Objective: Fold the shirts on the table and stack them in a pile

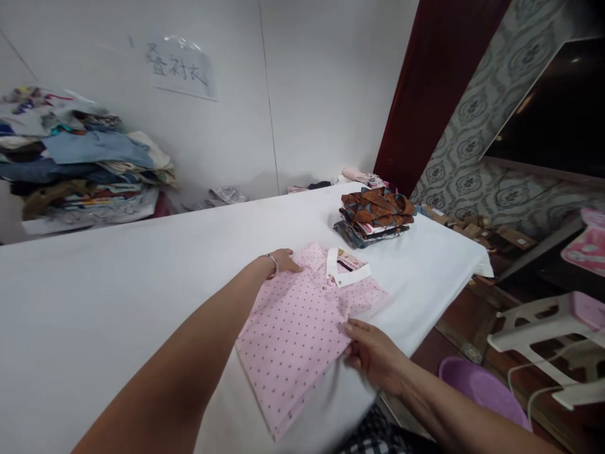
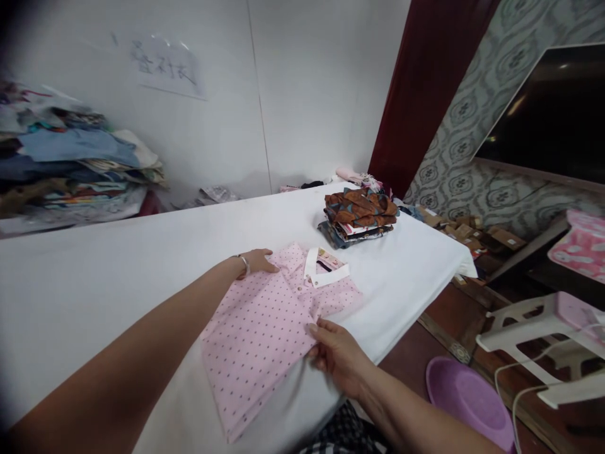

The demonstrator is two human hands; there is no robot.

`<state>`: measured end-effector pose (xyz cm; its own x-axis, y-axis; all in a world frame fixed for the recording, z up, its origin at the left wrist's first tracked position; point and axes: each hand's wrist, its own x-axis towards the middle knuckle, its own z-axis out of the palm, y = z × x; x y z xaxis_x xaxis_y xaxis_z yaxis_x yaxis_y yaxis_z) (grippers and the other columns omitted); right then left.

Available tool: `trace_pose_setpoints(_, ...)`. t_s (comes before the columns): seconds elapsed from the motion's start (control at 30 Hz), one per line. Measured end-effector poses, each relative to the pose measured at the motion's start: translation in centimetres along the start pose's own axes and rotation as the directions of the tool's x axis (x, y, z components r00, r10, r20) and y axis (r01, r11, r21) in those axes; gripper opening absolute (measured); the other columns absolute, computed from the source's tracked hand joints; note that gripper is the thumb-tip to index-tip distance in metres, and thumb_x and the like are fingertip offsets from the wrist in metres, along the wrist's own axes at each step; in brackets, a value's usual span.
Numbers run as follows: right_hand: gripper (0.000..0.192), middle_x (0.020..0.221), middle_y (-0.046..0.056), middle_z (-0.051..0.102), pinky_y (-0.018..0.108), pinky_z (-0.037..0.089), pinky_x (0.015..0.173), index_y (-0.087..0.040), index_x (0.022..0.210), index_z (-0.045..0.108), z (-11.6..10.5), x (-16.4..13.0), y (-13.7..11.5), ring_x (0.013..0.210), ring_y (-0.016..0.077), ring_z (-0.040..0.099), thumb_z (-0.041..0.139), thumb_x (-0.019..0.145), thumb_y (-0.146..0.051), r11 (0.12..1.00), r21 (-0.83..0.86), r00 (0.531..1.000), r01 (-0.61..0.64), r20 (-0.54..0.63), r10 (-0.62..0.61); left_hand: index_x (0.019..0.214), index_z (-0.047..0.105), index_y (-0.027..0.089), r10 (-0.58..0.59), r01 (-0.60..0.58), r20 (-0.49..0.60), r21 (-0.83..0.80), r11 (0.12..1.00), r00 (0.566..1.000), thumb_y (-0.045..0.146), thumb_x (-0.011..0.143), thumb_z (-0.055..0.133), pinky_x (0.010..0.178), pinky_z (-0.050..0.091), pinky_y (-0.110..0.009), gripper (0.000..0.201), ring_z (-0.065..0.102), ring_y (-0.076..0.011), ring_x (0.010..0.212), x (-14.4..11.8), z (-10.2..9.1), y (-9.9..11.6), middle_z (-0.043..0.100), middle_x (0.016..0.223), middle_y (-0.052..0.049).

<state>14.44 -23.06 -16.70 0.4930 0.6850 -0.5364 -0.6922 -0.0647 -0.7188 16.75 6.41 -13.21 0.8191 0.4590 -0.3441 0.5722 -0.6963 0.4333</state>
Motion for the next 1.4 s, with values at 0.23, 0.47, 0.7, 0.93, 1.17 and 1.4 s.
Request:
trace_pose_setpoints(0.23,0.028,0.080,0.003,0.065,0.024,0.041,0.060,-0.018,0.084,0.061,0.8,0.2,-1.6,0.068,0.0137,0.055,0.073,0.068,-0.037,0.954,-0.172,0.969,0.246,0.038,-0.243,0.134,0.047,0.022,0.115,-0.151,-0.200,-0.177,0.973,0.973,0.042,0.070,0.067,0.086,0.050,-0.035,0.070,0.060,-0.0267,0.111,-3.1,-3.5,-0.3,0.060,0.128,-0.013)
trace_pose_setpoints(0.47,0.032,0.086,0.001,0.066,0.032,0.043,0.080,-0.021,0.087,0.059,4.7,2.0,-10.3,0.082,0.0179,0.058,0.072,0.064,-0.038,0.668,-0.251,0.707,0.700,0.111,-0.699,0.139,0.039,0.019,0.207,-0.638,-0.730,-0.380,0.669,0.651,0.041,0.064,0.077,0.080,0.052,-0.043,0.087,0.065,-0.0206,0.078,-11.8,-10.8,-2.5,0.066,0.080,-0.003)
trace_pose_setpoints(0.7,0.012,0.081,0.001,0.064,0.033,0.043,0.080,-0.023,0.083,0.065,0.8,1.5,-5.7,0.081,0.0197,0.056,0.063,0.073,-0.027,0.399,-0.538,0.640,0.743,0.398,-0.657,0.140,0.037,0.028,0.094,-0.341,-0.733,-0.195,0.920,0.673,0.043,0.073,0.066,0.091,0.051,-0.037,0.075,0.065,-0.0220,0.098,-23.9,2.4,-7.8,0.068,0.109,-0.004)
trace_pose_setpoints(0.93,0.024,0.095,0.004,0.068,0.041,0.042,0.092,-0.024,0.094,0.070,-3.3,-1.3,0.2,0.102,0.0268,0.057,0.061,0.071,-0.025,0.464,-0.673,0.817,0.576,0.492,-0.301,0.147,0.018,0.030,-0.101,-0.082,-0.388,-0.428,0.900,0.916,0.043,0.079,0.058,0.097,0.046,-0.041,0.080,0.061,-0.0219,0.107,-29.1,11.7,-9.9,0.067,0.112,-0.004)
trace_pose_setpoints(1.17,0.075,0.094,0.004,0.069,0.037,0.045,0.088,-0.020,0.140,0.040,-0.5,0.2,-3.2,0.092,0.0220,0.062,0.067,0.073,-0.041,0.660,-0.659,0.926,0.361,0.173,-0.334,0.141,0.032,0.018,-0.424,0.061,-0.411,-0.656,0.752,0.807,0.050,0.083,0.050,0.087,0.050,-0.038,0.070,0.065,-0.0235,0.100,-25.6,9.5,-9.5,0.064,0.119,-0.013)
trace_pose_setpoints(1.4,0.066,0.071,-0.004,0.057,0.026,0.040,0.058,-0.019,0.133,0.047,1.0,3.3,-2.1,0.060,0.0131,0.049,0.062,0.071,-0.032,0.500,-0.689,0.820,0.525,0.253,-0.513,0.134,0.043,0.021,-0.324,-0.018,-0.582,-0.503,0.864,0.746,0.035,0.079,0.057,0.095,0.047,-0.037,0.059,0.058,-0.0236,0.115,-22.6,8.5,-7.5,0.063,0.123,-0.010)
